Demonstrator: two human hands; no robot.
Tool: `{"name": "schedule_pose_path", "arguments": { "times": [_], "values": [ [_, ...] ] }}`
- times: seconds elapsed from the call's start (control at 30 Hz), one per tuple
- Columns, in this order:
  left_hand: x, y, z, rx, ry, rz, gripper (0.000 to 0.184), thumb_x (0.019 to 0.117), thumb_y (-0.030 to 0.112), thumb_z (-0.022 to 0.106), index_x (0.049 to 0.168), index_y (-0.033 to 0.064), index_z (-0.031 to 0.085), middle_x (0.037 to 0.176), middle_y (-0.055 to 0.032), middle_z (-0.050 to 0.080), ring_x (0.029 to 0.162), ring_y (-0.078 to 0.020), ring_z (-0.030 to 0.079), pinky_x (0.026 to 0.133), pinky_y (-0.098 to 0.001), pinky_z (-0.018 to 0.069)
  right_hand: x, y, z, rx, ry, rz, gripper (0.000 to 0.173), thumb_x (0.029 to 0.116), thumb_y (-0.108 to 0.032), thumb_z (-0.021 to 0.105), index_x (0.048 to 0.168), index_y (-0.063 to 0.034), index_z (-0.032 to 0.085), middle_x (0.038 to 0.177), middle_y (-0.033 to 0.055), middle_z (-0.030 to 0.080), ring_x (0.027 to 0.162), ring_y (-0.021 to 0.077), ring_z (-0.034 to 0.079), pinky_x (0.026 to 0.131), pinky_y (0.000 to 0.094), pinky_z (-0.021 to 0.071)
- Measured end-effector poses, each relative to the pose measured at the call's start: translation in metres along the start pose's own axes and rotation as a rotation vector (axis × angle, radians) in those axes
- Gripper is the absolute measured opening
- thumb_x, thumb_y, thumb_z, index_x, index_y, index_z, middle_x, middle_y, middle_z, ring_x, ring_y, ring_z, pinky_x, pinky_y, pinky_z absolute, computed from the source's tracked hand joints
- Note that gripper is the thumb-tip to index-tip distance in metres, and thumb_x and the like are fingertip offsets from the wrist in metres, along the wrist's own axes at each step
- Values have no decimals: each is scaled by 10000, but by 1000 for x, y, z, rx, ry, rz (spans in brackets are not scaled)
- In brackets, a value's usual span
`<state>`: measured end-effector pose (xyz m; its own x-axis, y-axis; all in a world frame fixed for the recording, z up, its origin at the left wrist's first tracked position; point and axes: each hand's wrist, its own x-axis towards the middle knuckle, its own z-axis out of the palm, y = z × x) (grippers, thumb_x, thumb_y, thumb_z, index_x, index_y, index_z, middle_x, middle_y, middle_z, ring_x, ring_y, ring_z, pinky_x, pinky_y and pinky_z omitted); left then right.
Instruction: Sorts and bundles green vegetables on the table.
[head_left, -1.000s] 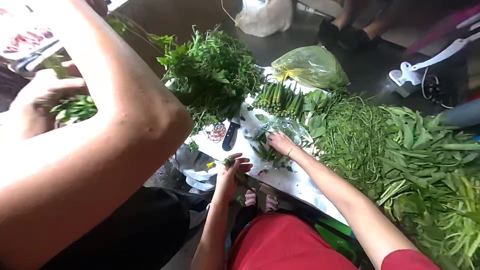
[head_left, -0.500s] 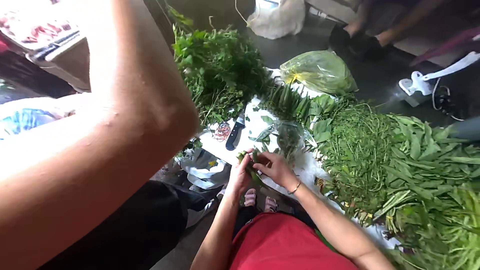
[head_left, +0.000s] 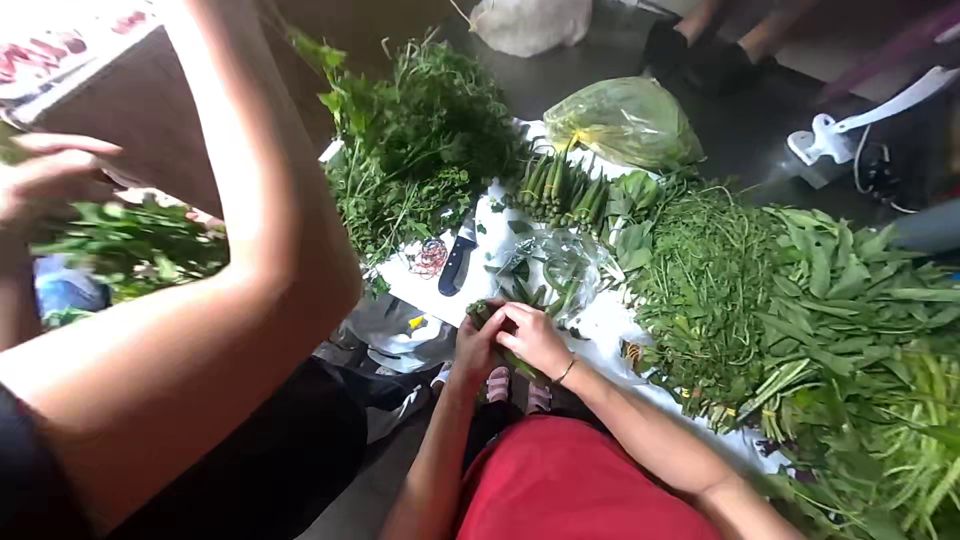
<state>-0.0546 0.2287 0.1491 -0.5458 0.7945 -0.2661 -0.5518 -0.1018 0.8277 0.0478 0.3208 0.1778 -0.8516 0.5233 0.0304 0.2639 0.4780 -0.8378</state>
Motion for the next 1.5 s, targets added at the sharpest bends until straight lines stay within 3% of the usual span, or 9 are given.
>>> {"name": "schedule_pose_path", "arguments": {
  "times": [0.1,0.2,0.33,0.57,0.73,0.9,1.03,1.3,1.5],
  "values": [
    [-3,6,-5,-11,42,-25,199,1015,9,510,1211,-13,534,1022,-134,718,943,-239,722,864,-432,612,18,6,-38,134,-161,32,288,984,-182,677,1171,32,723,1119,174,731,994,237,712,930,401,570],
    [-5,13,-17,-62,27,-6,193,1004,15,517,1188,-16,568,1102,-192,729,1054,-320,718,920,-484,596,38,34,-79,62,24,52,232,1025,-167,622,1171,-13,714,1089,163,722,889,248,720,820,437,608],
    [-5,17,-30,-81,15,40,182,995,2,518,1172,2,562,1096,-190,728,1050,-329,716,917,-490,596,63,71,-90,-314,-161,136,249,1007,-49,562,1179,-23,739,1213,201,704,1167,356,662,1058,538,491],
    [-6,23,-26,-72,-27,36,200,959,1,560,1158,6,577,1108,-188,725,1068,-328,711,929,-498,590,64,109,-46,-644,-427,53,246,977,6,598,1150,-81,749,1254,190,639,1219,395,591,1003,573,506],
    [-6,25,-26,-56,-52,22,223,947,3,578,1169,-6,586,1121,-191,722,1074,-323,708,939,-494,586,50,85,-70,-451,-188,-136,259,1007,-76,593,1214,-88,749,1086,172,738,1008,346,719,919,532,564],
    [-2,22,-22,-37,-90,23,248,945,6,586,1192,-18,585,1132,-190,722,1079,-324,710,939,-493,590,27,37,-65,38,-22,-279,269,936,-17,585,1130,-20,772,1109,144,742,976,202,717,868,352,592],
    [-3,23,-6,45,-61,15,293,948,-24,573,1240,-7,560,1090,-127,713,974,-234,716,883,-430,609,17,20,-36,150,44,-362,174,927,-5,631,1021,-9,777,1001,117,746,933,164,709,851,322,595],
    [-6,17,-7,70,-79,11,349,931,-15,614,1273,-34,544,1042,-122,725,955,-202,717,881,-392,604,10,10,-15,194,74,-163,167,933,-54,655,1057,53,687,964,153,727,862,188,714,827,343,594],
    [-7,14,-11,61,-59,25,363,931,-33,607,1287,-54,536,1081,-134,722,987,-213,717,907,-393,603,13,6,-8,365,29,6,179,946,-24,660,1110,39,690,1083,138,729,965,155,722,890,317,601]
  ]
}}
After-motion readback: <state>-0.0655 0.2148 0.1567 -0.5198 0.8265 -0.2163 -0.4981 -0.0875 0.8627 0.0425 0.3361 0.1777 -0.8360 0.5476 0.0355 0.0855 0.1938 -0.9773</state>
